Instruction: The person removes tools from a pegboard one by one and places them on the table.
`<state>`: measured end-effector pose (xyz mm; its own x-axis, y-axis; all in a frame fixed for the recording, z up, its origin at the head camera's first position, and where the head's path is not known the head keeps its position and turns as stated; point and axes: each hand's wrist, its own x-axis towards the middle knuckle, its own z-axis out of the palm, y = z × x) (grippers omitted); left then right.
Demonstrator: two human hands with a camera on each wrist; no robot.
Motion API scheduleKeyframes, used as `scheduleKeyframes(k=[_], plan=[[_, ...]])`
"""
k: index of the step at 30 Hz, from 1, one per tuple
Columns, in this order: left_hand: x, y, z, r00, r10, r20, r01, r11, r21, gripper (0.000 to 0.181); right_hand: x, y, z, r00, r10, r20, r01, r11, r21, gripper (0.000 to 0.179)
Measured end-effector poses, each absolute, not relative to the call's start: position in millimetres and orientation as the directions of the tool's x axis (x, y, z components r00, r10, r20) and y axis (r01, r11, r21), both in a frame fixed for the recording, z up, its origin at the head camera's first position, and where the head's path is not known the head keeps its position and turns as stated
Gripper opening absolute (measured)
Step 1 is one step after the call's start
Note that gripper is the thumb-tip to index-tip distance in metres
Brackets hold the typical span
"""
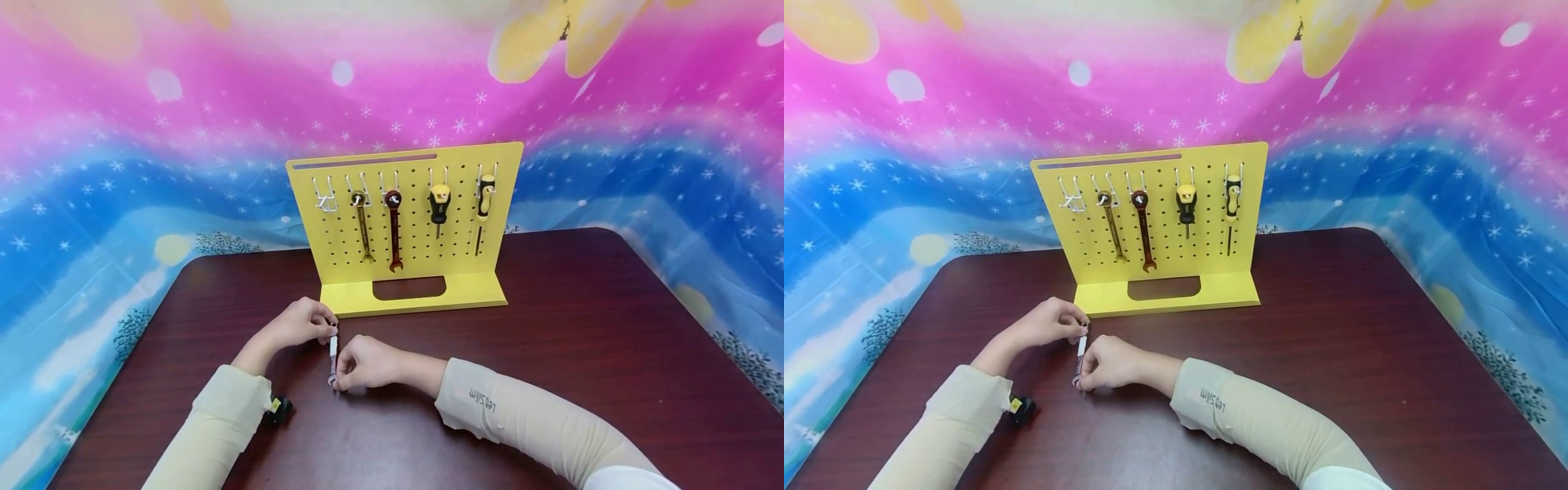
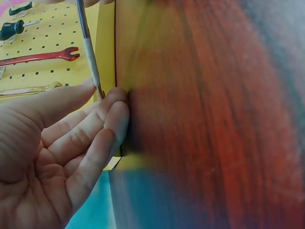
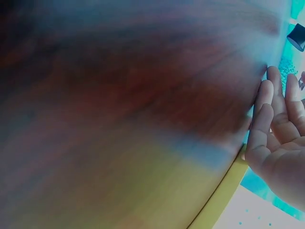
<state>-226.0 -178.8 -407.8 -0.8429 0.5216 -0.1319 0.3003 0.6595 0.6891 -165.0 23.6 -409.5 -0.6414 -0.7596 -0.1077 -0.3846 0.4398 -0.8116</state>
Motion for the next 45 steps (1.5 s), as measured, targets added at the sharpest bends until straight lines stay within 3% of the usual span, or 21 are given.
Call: scheduleKeyframes(k=[17, 34, 45], plan=[[-224.1, -174.3, -411.2, -0.870, 0.463, -0.168, 0.217, 0.667, 0.712, 0.014, -160.8, 18.1, -410.3, -0.670, -0.731, -0.130, -0.368, 0.479, -0.797, 0.013], [-222.6, -169.8, -410.1, -0.889, 0.422, -0.178, 0.207, 0.718, 0.664, 0.012, -162.1, 19.6, -411.7, -0.642, -0.755, -0.132, -0.364, 0.452, -0.814, 0.007], [-221.3, -178.2, -397.4, -0.872, 0.465, -0.155, 0.291, 0.746, 0.598, 0.013, -174.4, 36.0, -404.4, -0.686, -0.722, -0.086, -0.405, 0.477, -0.780, 0.006]])
